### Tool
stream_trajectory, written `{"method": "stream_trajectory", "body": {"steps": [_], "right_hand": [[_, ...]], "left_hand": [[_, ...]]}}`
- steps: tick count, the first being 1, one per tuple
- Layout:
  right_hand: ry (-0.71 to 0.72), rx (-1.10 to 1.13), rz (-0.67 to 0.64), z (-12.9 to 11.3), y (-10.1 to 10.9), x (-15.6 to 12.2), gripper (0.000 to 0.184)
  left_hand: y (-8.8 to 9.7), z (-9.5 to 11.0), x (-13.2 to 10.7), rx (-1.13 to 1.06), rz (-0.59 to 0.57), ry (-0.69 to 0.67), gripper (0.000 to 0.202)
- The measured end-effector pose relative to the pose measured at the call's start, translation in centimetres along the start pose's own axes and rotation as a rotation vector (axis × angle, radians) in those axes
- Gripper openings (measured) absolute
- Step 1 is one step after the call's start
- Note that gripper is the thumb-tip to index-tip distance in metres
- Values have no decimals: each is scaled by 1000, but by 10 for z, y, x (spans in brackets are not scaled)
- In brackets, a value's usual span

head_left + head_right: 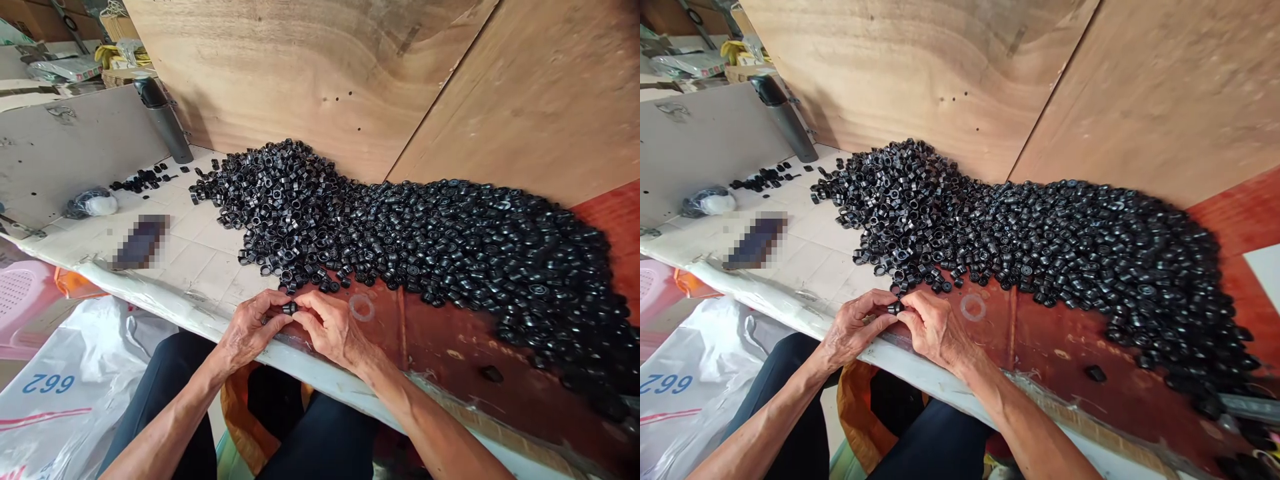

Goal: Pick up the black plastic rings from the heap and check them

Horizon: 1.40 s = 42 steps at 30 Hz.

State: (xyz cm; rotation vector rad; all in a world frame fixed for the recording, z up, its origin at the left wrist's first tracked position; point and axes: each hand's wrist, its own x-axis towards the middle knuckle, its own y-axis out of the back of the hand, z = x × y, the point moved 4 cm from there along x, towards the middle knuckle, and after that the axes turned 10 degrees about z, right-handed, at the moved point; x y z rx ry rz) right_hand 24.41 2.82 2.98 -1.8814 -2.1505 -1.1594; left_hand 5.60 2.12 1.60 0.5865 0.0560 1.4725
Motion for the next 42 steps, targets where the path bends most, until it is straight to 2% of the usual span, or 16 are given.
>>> {"method": "stream_trajectory", "body": {"steps": [2,6,10,14,16,18,20,21,24,26,31,34,36,37,39,42], "right_hand": [[-43,-25,-14,1,-1,0,22],[-42,15,-19,3,-2,-2,6],[-47,7,2,5,-1,-4,5],[-45,48,-13,0,-1,-4,9],[-107,61,-28,-2,-2,-3,10],[-261,75,-79,0,-4,-2,10],[-388,91,-132,3,-6,-3,21],[-396,92,-130,3,-5,-3,23],[-209,79,-66,-2,-2,-2,11],[-112,66,-43,-4,-2,-3,12],[-257,21,-52,1,-6,-4,14],[-126,34,-8,-4,-4,-3,10],[-23,56,11,-7,-4,-3,13],[-9,61,15,-8,-4,-3,14],[-74,57,28,-7,-5,-3,12],[-364,109,-15,-2,-9,-3,8]], "left_hand": [[0,0,0,-9,0,-9,23],[-1,2,1,-42,-40,0,23],[-1,2,0,-38,-37,6,23],[-1,-1,-1,-54,-45,73,23],[-1,1,0,-48,-30,25,17],[0,7,0,-27,-11,-84,11],[-1,10,-1,-11,-11,-166,9],[-1,11,-2,-10,-15,-167,9],[0,4,-2,-66,-28,-29,12],[0,-2,-3,-94,-35,39,15],[1,0,-3,-25,-16,-64,14],[-1,-5,-3,-121,-53,70,14],[-1,-10,-3,-201,-86,173,19],[-1,-12,-3,-216,-87,184,20],[1,-13,-3,-153,-73,118,19],[1,-7,-5,49,-26,-127,16]]}}
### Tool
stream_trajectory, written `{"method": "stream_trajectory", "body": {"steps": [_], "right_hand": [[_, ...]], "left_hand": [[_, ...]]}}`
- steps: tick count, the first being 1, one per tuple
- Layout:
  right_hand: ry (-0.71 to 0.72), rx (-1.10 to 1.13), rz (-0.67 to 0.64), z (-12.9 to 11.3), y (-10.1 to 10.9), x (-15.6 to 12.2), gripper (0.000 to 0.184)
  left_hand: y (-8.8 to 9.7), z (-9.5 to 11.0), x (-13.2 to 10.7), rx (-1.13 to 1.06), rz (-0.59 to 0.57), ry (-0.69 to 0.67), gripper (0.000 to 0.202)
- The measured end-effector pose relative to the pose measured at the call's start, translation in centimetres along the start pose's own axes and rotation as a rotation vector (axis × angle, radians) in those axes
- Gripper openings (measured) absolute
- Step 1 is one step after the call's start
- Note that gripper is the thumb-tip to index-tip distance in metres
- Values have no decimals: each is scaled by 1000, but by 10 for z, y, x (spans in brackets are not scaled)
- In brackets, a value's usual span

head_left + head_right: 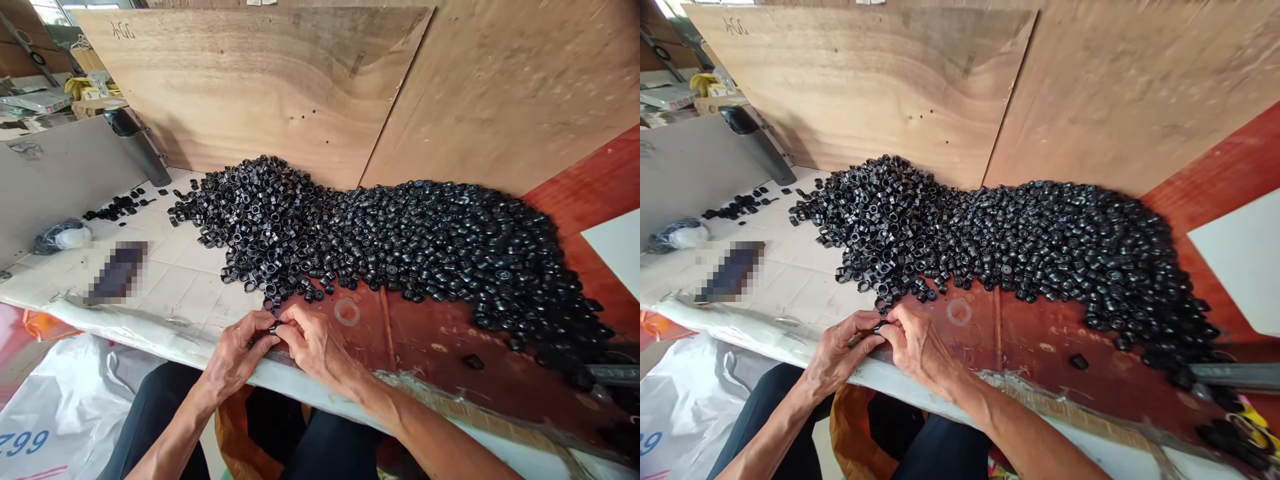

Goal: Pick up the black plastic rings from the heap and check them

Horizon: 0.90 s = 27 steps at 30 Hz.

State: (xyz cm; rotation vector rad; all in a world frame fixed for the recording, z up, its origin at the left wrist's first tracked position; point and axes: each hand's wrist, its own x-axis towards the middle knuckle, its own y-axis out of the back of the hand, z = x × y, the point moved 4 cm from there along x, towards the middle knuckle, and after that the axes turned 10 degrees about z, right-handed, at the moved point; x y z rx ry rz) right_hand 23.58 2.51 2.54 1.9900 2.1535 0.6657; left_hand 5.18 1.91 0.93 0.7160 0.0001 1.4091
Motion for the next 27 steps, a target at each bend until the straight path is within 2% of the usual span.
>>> {"method": "stream_trajectory", "body": {"steps": [3,5,9,12,14,16,19,20,22,25,27], "right_hand": [[-315,102,-86,4,-4,-1,9],[-428,155,-110,4,-5,-3,13],[-532,192,-119,9,-6,-5,23],[-537,164,-153,13,-7,-7,29],[-484,99,-197,16,-5,-7,33],[-366,-13,-160,17,2,-4,38],[-177,-202,94,19,23,4,35],[-115,-263,186,20,30,7,28],[20,-390,289,23,39,10,7],[152,-561,265,31,39,13,13],[167,-629,222,37,36,14,11]], "left_hand": [[-4,10,-3,170,23,-244,18],[-8,15,-5,263,30,-362,17],[-14,19,-6,385,36,-483,17],[-13,21,-3,357,-45,-437,18],[-11,25,1,283,-124,-359,16],[-9,29,5,220,-172,-279,9],[-7,30,8,200,-186,-161,14],[-7,28,8,213,-155,-103,19],[-5,20,8,258,-41,29,29],[-5,6,8,340,138,164,25],[-7,-1,9,359,172,179,20]]}}
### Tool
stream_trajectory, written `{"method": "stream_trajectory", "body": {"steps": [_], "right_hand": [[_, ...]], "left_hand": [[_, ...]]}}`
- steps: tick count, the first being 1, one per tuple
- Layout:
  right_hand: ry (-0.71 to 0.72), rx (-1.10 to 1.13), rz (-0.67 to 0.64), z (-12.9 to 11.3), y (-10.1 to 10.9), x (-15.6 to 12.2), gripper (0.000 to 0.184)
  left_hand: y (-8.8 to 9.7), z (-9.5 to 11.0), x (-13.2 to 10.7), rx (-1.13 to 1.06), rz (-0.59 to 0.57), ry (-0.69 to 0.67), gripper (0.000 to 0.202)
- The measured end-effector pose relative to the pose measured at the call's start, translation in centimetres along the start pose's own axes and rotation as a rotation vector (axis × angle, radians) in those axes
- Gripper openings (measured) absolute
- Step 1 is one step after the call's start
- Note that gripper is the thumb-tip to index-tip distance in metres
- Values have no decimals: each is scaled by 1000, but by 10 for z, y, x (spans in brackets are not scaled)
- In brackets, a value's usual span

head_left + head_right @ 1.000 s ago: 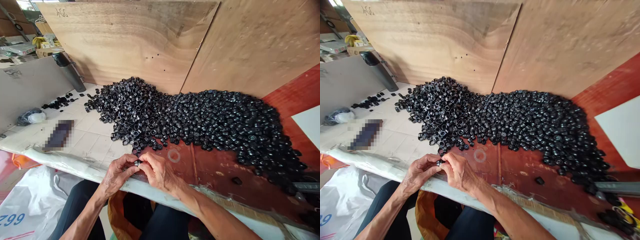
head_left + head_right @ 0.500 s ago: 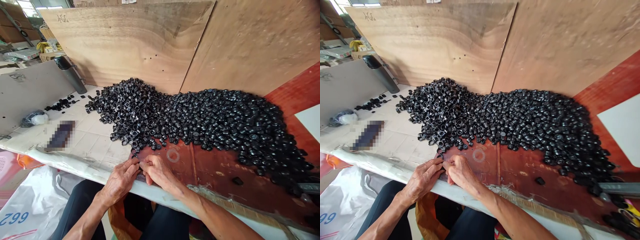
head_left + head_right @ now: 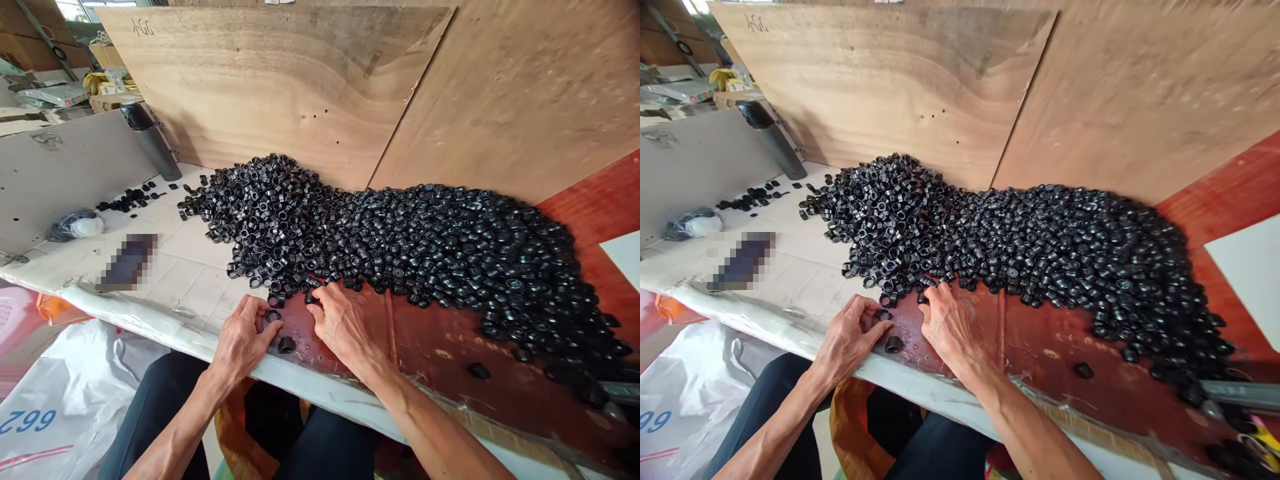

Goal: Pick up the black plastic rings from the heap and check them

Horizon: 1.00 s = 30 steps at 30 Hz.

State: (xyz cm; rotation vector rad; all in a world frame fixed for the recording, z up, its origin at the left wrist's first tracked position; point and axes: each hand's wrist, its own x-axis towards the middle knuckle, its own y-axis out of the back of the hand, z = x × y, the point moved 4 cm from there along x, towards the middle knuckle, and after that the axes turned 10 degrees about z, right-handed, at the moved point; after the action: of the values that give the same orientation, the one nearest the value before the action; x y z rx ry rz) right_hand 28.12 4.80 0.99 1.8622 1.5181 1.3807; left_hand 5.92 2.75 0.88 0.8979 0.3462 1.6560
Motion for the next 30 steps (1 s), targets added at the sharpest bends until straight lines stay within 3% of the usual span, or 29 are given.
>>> {"method": "stream_trajectory", "body": {"steps": [6,12,18,25,30], "right_hand": [[51,149,-32,-10,-3,-1,16],[49,315,-109,-22,-8,-4,23],[-74,617,-198,-35,-7,-2,16],[-91,699,-237,-44,2,0,14],[-177,743,-229,-39,-6,-5,12]], "left_hand": [[-5,2,0,62,-29,-100,11],[0,15,-3,15,-35,-206,19],[0,14,-4,-134,-72,-164,27],[1,13,-4,-247,-128,-124,35],[1,5,-5,-339,-162,25,29]]}}
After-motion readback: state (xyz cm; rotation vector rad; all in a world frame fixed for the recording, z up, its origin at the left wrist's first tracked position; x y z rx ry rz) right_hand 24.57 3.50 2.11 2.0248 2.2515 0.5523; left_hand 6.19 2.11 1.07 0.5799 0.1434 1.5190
